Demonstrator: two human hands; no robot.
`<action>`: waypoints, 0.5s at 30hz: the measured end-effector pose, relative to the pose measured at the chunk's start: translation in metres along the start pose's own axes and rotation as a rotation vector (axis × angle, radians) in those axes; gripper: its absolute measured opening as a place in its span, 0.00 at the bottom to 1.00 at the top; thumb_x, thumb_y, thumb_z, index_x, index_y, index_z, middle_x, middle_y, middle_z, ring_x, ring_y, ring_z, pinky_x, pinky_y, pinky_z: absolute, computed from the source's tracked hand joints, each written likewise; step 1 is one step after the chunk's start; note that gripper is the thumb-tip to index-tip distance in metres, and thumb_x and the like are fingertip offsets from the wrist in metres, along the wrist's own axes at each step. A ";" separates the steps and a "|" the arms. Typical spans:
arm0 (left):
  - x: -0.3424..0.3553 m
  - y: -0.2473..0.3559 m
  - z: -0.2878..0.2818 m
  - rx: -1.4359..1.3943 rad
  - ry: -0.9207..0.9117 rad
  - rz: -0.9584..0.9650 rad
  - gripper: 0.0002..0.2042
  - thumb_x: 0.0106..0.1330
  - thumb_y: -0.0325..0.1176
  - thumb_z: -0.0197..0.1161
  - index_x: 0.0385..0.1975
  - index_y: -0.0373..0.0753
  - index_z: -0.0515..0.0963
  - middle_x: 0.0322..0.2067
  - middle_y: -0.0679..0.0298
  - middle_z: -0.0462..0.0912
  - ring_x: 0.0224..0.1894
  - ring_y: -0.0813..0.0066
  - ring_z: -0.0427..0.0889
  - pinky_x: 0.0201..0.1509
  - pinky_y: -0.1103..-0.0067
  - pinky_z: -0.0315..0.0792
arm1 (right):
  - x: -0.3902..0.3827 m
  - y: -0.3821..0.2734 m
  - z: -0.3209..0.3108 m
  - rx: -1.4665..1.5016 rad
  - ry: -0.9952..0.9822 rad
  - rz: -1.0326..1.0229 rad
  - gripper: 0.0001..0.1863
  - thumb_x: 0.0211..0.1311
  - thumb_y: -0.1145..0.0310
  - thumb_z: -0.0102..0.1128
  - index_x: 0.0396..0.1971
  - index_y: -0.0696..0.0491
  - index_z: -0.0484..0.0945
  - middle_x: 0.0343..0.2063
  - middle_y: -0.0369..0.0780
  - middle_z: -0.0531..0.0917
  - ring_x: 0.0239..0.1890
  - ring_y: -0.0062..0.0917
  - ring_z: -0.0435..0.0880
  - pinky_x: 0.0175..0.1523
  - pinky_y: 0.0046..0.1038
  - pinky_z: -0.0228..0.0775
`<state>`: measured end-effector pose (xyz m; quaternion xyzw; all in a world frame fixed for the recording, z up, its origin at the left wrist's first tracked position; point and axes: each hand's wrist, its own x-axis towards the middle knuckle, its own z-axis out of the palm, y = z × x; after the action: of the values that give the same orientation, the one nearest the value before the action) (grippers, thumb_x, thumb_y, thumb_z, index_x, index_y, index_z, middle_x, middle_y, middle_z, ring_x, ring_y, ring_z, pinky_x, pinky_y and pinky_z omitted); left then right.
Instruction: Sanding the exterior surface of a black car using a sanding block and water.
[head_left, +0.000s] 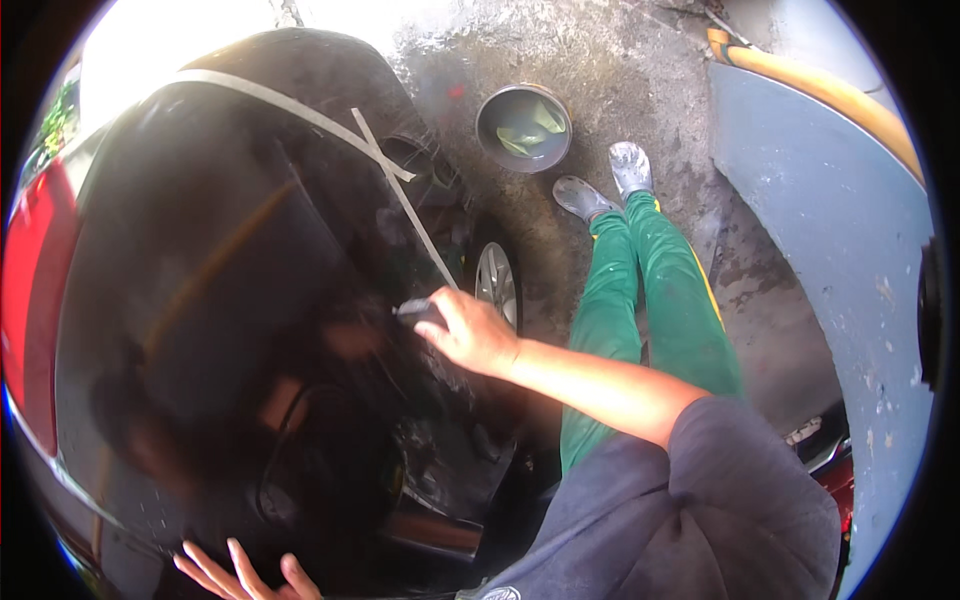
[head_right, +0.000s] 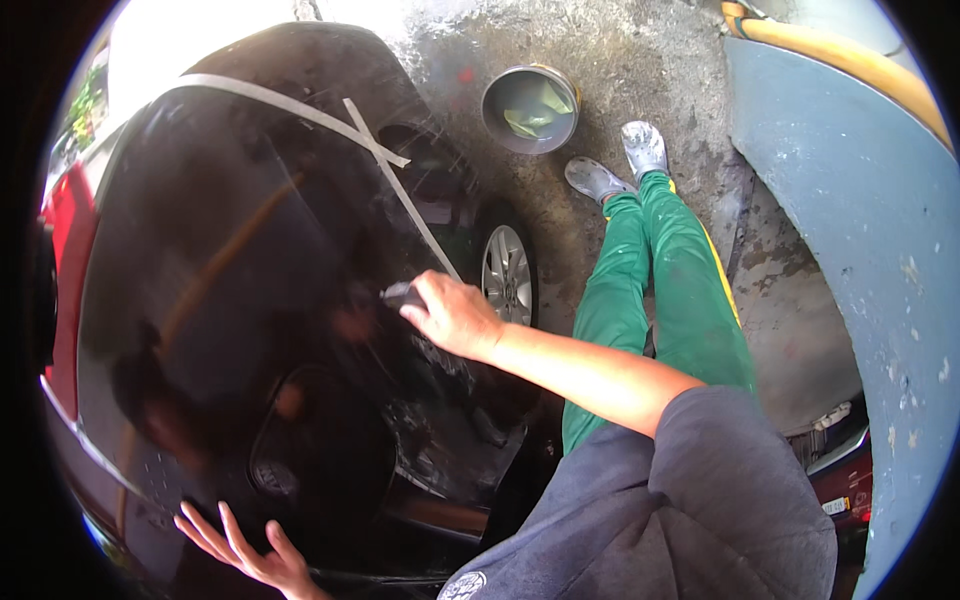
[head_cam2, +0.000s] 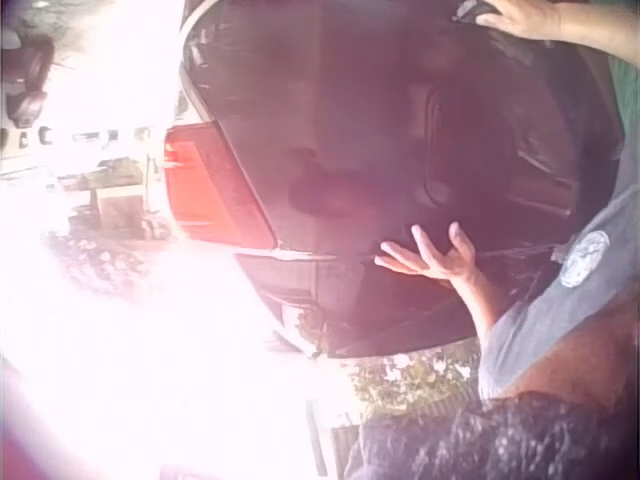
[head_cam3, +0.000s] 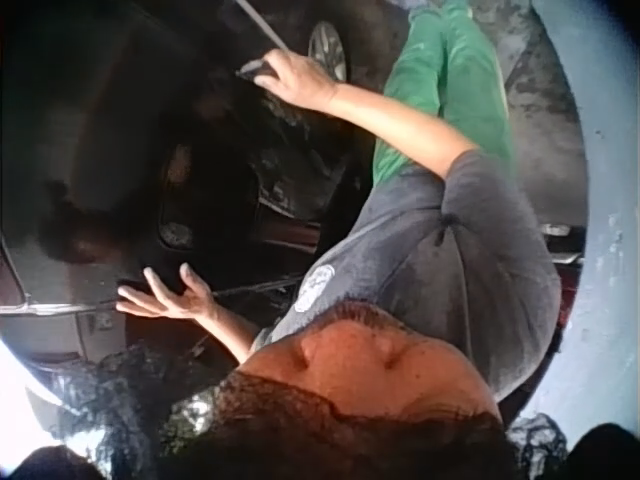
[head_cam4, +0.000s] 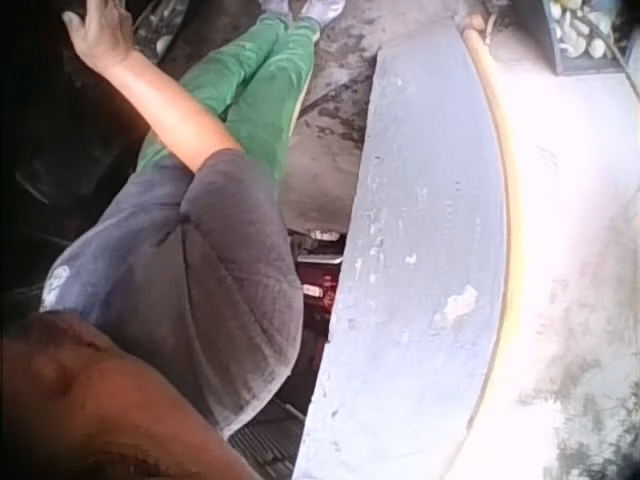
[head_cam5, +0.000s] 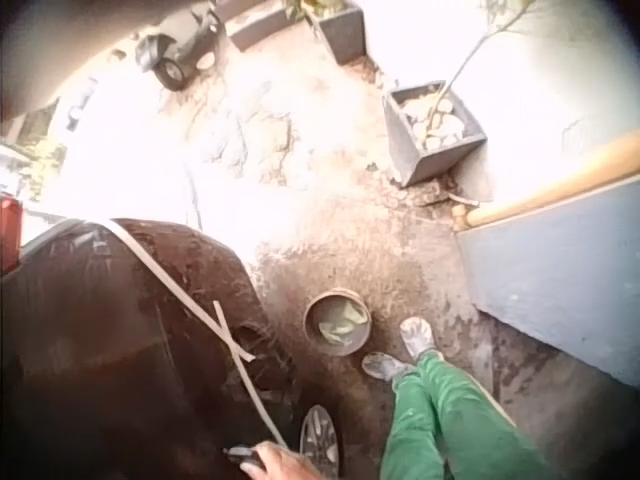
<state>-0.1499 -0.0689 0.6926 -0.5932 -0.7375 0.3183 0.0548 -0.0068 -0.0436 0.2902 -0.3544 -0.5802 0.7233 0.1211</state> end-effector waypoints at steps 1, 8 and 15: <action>-0.001 0.002 -0.002 0.020 0.005 -0.012 0.27 0.74 0.54 0.56 0.65 0.41 0.73 0.72 0.47 0.65 0.76 0.39 0.54 0.76 0.46 0.50 | 0.002 -0.003 -0.012 -0.041 0.033 0.003 0.18 0.65 0.59 0.66 0.43 0.57 0.72 0.37 0.49 0.82 0.40 0.49 0.84 0.42 0.44 0.78; 0.028 0.176 0.045 -0.729 0.649 -0.471 0.21 0.77 0.41 0.52 0.56 0.29 0.74 0.62 0.35 0.70 0.61 0.48 0.75 0.67 0.59 0.71 | 0.022 0.056 -0.125 -0.130 0.400 0.119 0.20 0.64 0.60 0.67 0.48 0.56 0.74 0.39 0.54 0.85 0.42 0.49 0.86 0.46 0.42 0.78; 0.187 0.412 0.378 -1.842 -0.187 -0.669 0.12 0.69 0.35 0.63 0.47 0.36 0.82 0.41 0.63 0.85 0.42 0.75 0.82 0.48 0.78 0.77 | 0.088 0.188 -0.216 -0.200 0.656 0.030 0.20 0.66 0.61 0.67 0.49 0.59 0.74 0.39 0.49 0.85 0.41 0.37 0.86 0.51 0.37 0.76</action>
<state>-0.0314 -0.0128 0.1174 -0.1372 -0.8284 -0.3671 -0.4003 0.1152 0.1151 0.0676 -0.5866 -0.5732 0.5120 0.2554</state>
